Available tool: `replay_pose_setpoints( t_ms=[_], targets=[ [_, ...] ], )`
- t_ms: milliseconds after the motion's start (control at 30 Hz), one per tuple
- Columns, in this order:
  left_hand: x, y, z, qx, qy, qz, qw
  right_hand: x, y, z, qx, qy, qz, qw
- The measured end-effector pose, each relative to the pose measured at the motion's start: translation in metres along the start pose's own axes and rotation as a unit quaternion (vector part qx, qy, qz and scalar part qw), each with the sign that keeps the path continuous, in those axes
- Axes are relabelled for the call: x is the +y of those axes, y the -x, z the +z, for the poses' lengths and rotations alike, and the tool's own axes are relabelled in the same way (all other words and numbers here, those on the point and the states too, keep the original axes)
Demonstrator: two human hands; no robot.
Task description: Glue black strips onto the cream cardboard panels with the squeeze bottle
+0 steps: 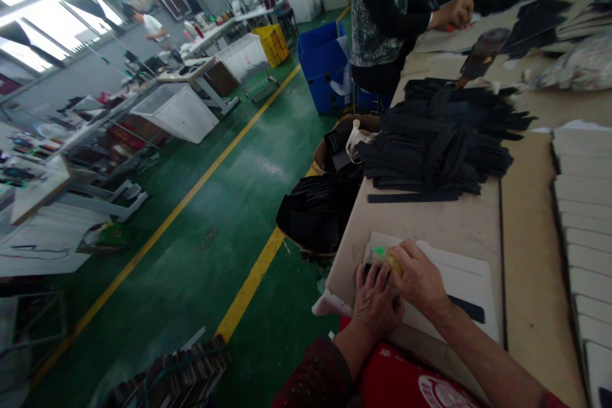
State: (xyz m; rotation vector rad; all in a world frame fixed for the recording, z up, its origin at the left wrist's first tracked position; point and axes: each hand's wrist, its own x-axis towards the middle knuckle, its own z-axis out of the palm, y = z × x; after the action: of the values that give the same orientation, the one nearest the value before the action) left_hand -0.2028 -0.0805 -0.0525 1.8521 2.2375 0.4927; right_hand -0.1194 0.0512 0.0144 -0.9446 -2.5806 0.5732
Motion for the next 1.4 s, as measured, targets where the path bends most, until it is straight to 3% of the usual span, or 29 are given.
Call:
replay_pose_setpoints(
  t_ms=[833,1267,1400],
  targets=[
    [0.000,0.000,0.003,0.004,-0.005,-0.001,1.000,-0.001,-0.005,-0.003,-0.001,-0.008,-0.003,1.000],
    [-0.002,0.001,0.006,0.005,-0.017,0.001,1.000,0.009,0.006,-0.010,0.003,0.000,0.031,1.000],
    [-0.001,0.000,0.004,0.002,-0.024,0.002,1.000,0.022,0.018,-0.019,0.005,0.026,0.054,0.998]
  ],
)
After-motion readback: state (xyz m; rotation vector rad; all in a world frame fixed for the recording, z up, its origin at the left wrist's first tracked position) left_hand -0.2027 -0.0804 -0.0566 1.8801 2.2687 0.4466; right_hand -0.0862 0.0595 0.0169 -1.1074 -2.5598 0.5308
